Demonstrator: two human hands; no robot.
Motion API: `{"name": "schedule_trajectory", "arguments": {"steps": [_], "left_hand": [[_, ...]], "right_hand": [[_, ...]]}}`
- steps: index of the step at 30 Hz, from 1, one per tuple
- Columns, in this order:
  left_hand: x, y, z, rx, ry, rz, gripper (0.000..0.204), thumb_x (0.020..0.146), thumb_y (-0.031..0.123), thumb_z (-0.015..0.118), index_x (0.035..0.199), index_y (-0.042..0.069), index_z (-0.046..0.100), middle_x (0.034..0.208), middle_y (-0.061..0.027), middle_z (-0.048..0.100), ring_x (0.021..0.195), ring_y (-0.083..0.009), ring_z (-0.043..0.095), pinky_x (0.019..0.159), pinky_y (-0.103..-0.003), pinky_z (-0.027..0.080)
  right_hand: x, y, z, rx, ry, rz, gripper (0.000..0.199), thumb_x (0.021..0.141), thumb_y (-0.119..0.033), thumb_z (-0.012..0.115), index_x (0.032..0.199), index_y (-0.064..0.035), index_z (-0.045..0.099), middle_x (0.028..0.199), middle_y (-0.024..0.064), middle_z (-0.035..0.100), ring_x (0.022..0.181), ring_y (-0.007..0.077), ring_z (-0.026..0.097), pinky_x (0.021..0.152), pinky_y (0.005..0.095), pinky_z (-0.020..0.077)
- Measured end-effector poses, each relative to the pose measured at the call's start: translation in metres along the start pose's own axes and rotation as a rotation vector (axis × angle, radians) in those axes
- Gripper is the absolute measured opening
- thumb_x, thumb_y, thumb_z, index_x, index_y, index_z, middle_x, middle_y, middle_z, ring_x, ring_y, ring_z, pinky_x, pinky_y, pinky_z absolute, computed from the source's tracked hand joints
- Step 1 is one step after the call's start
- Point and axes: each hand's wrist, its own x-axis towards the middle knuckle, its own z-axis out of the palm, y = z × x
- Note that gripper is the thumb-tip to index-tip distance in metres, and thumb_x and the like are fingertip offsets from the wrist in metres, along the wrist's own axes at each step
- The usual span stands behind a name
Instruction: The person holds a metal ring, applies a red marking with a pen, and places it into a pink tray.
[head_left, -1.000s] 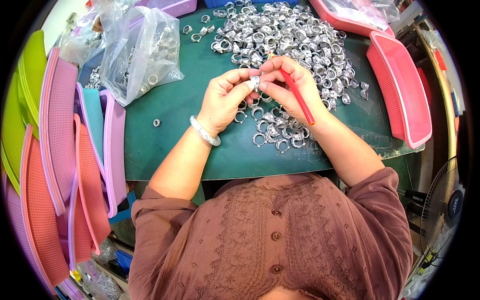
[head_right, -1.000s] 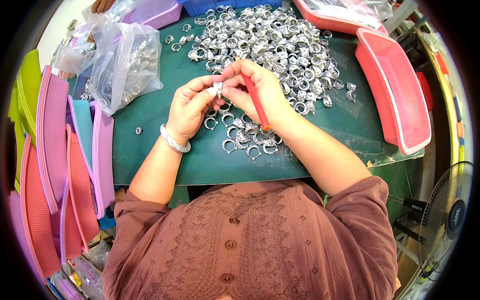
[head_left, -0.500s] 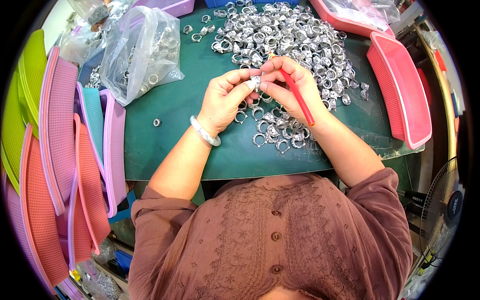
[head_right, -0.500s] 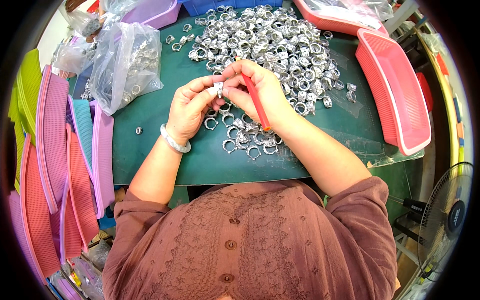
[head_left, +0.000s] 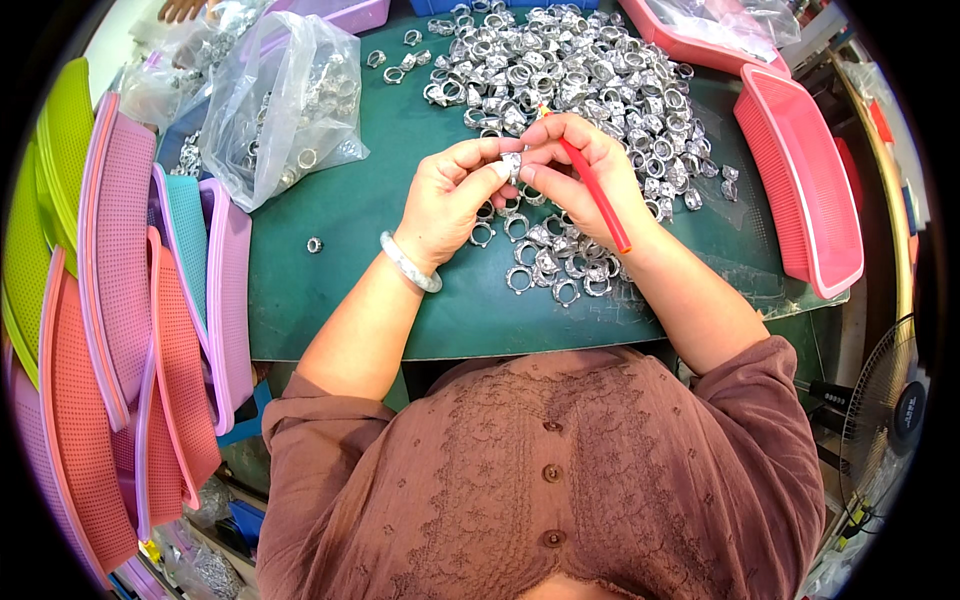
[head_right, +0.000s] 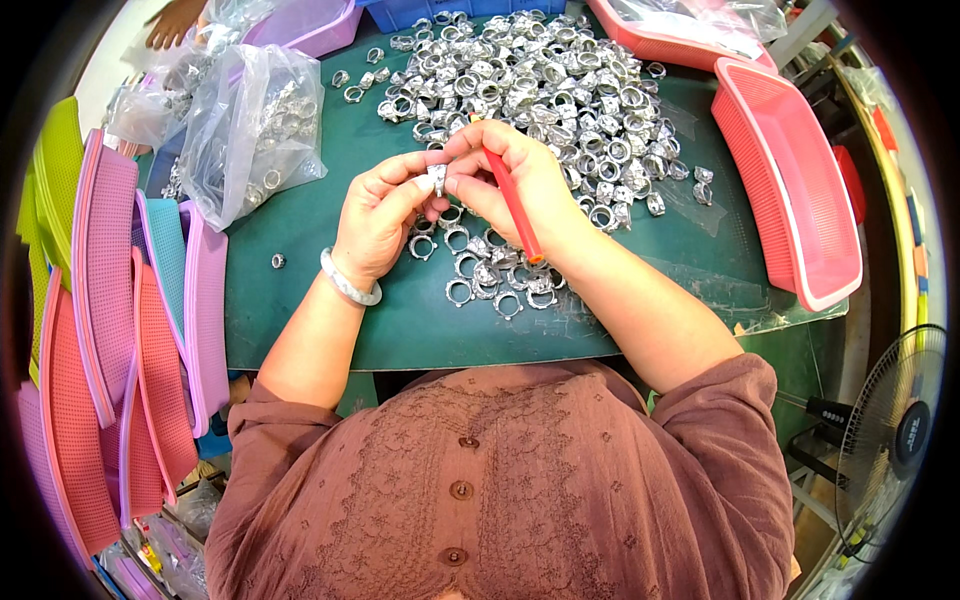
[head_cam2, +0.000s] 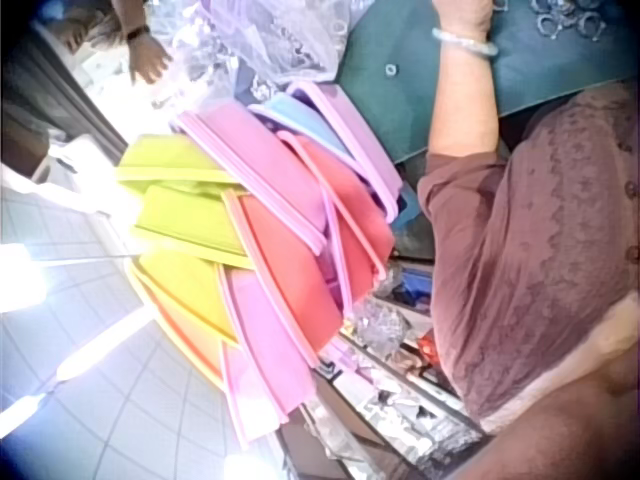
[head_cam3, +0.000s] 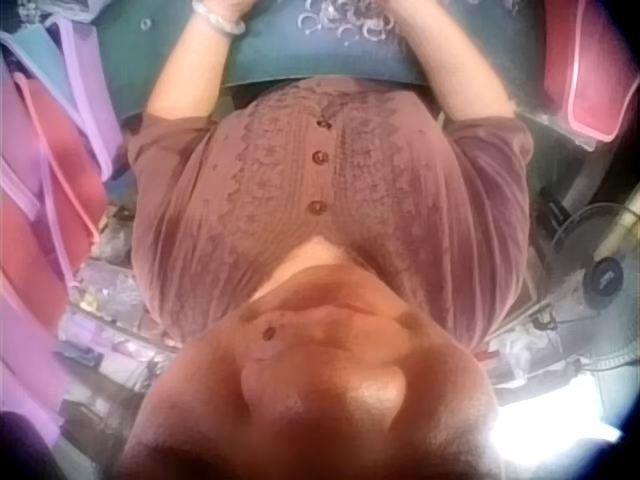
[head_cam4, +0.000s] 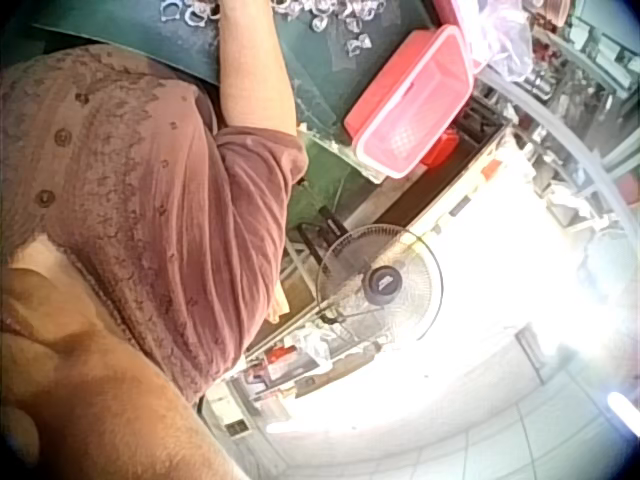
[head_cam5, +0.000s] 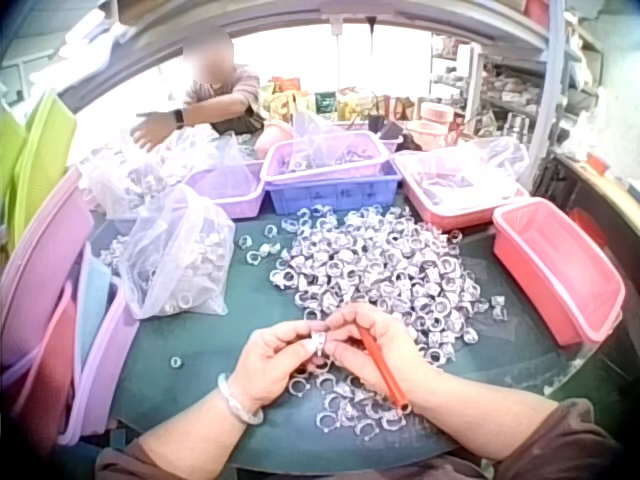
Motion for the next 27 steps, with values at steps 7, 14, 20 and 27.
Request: {"name": "schedule_trajectory", "arguments": {"steps": [7, 14, 20, 27], "left_hand": [[0.001, 0.001, -0.002, -0.004, 0.013, -0.013, 0.024, 0.086, 0.005, 0.048, 0.109, 0.0, 0.056, 0.091, -0.0071, 0.062, 0.071, -0.0091, 0.057, 0.063, -0.02, 0.045], [0.002, 0.0, -0.004, -0.02, 0.038, 0.02, 0.022, 0.086, 0.005, 0.049, 0.106, 0.001, 0.057, 0.09, -0.0061, 0.062, 0.07, -0.0088, 0.057, 0.062, -0.02, 0.045], [0.002, 0.0, -0.005, 0.015, 0.052, 0.045, 0.022, 0.087, 0.005, 0.047, 0.107, 0.0, 0.056, 0.09, -0.0047, 0.061, 0.071, -0.009, 0.058, 0.064, -0.02, 0.046], [0.001, 0.0, -0.004, 0.0, 0.055, 0.044, 0.022, 0.087, 0.004, 0.047, 0.106, 0.0, 0.056, 0.088, -0.0044, 0.061, 0.071, -0.0085, 0.058, 0.063, -0.02, 0.047]], "right_hand": [[0.006, -0.012, -0.012, 0.096, 0.114, -0.08, 0.025, 0.091, -0.019, 0.047, 0.106, -0.0001, 0.054, 0.076, 0.0054, 0.061, 0.071, 0.0103, 0.056, 0.07, 0.023, 0.0437], [0.006, -0.014, -0.014, 0.035, -0.02, -0.163, 0.02, 0.085, -0.015, 0.057, 0.096, 0.0009, 0.06, 0.087, 0.0074, 0.062, 0.072, 0.01, 0.055, 0.067, 0.0234, 0.0452], [0.002, -0.007, -0.009, -0.028, -0.003, -0.052, 0.014, 0.077, -0.009, 0.064, 0.087, -0.0004, 0.059, 0.08, 0.0016, 0.059, 0.076, 0.007, 0.053, 0.068, 0.0215, 0.0433], [0.001, -0.006, -0.007, -0.096, 0.002, -0.038, 0.014, 0.077, -0.009, 0.064, 0.087, -0.001, 0.06, 0.081, 0.0012, 0.06, 0.076, 0.0067, 0.054, 0.069, 0.0215, 0.0437]]}}
